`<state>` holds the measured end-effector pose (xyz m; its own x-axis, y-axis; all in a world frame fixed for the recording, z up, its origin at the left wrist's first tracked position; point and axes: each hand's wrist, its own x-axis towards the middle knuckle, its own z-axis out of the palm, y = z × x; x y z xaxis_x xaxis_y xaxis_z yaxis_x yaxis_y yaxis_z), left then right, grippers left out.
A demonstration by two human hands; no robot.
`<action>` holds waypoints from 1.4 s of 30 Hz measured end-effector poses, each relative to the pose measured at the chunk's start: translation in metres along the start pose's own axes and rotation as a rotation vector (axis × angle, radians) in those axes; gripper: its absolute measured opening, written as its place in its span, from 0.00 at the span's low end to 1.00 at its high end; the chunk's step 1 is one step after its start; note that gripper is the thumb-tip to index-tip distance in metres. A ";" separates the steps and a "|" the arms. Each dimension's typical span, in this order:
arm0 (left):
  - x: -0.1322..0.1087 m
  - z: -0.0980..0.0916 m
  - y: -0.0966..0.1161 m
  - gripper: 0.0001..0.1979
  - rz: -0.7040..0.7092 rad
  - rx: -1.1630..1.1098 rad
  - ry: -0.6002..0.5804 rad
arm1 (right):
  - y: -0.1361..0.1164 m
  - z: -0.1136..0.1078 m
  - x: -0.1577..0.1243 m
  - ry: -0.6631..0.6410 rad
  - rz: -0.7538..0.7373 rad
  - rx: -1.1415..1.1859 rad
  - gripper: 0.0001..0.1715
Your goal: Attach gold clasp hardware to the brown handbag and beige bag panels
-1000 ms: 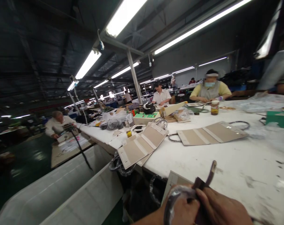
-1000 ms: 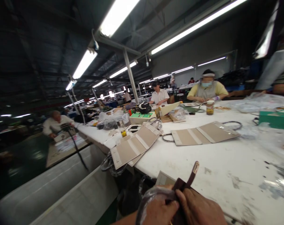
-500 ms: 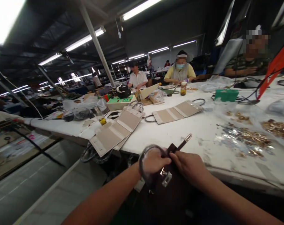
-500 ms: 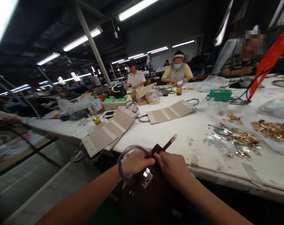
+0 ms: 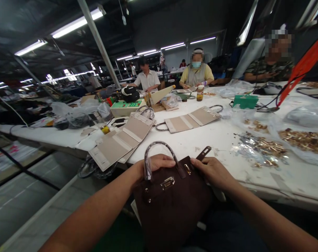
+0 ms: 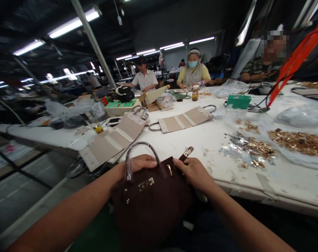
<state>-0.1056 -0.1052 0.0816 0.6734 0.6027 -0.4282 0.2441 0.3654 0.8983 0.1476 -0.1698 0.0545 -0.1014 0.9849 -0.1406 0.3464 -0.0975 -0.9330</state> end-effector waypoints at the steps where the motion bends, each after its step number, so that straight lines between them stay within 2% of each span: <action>1: -0.007 -0.006 -0.007 0.27 0.004 -0.062 0.077 | 0.002 0.000 0.001 0.029 0.006 -0.001 0.36; 4: -0.039 -0.018 -0.025 0.40 0.081 -0.255 0.295 | 0.007 -0.004 0.004 0.099 0.042 0.002 0.35; 6: -0.064 -0.015 -0.036 0.47 0.179 -0.290 0.390 | 0.009 -0.006 0.006 0.121 0.055 -0.006 0.35; 9: -0.093 0.004 -0.048 0.54 0.298 -0.139 0.514 | 0.008 -0.003 0.009 0.135 0.058 -0.060 0.35; 11: -0.102 0.022 -0.056 0.59 0.298 0.031 0.650 | 0.006 0.000 0.009 0.138 0.054 -0.095 0.36; 14: -0.102 0.044 -0.068 0.53 0.265 0.200 0.846 | 0.005 0.007 0.005 0.162 0.034 -0.129 0.37; 19: -0.092 0.055 -0.080 0.41 0.356 0.238 1.002 | 0.008 0.012 -0.004 0.199 0.014 -0.124 0.38; 23: -0.087 0.057 -0.080 0.33 0.449 0.142 1.025 | 0.010 0.012 -0.008 0.207 0.020 -0.109 0.39; 26: -0.086 0.057 -0.079 0.29 0.467 0.097 1.011 | 0.012 0.012 -0.009 0.205 0.037 -0.104 0.39; 32: -0.091 0.059 -0.081 0.27 0.421 0.009 0.971 | 0.018 0.014 -0.012 0.178 0.074 -0.088 0.40; 38: -0.093 0.061 -0.081 0.18 0.399 0.036 0.964 | 0.024 0.014 -0.023 0.169 0.054 -0.055 0.41; 42: -0.083 0.056 -0.083 0.19 0.368 -0.211 0.867 | 0.033 0.013 -0.020 0.156 0.082 -0.026 0.40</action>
<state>-0.1430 -0.2251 0.0480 -0.0871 0.9885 -0.1239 -0.0669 0.1183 0.9907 0.1488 -0.1946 0.0227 0.0734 0.9843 -0.1604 0.3717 -0.1762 -0.9115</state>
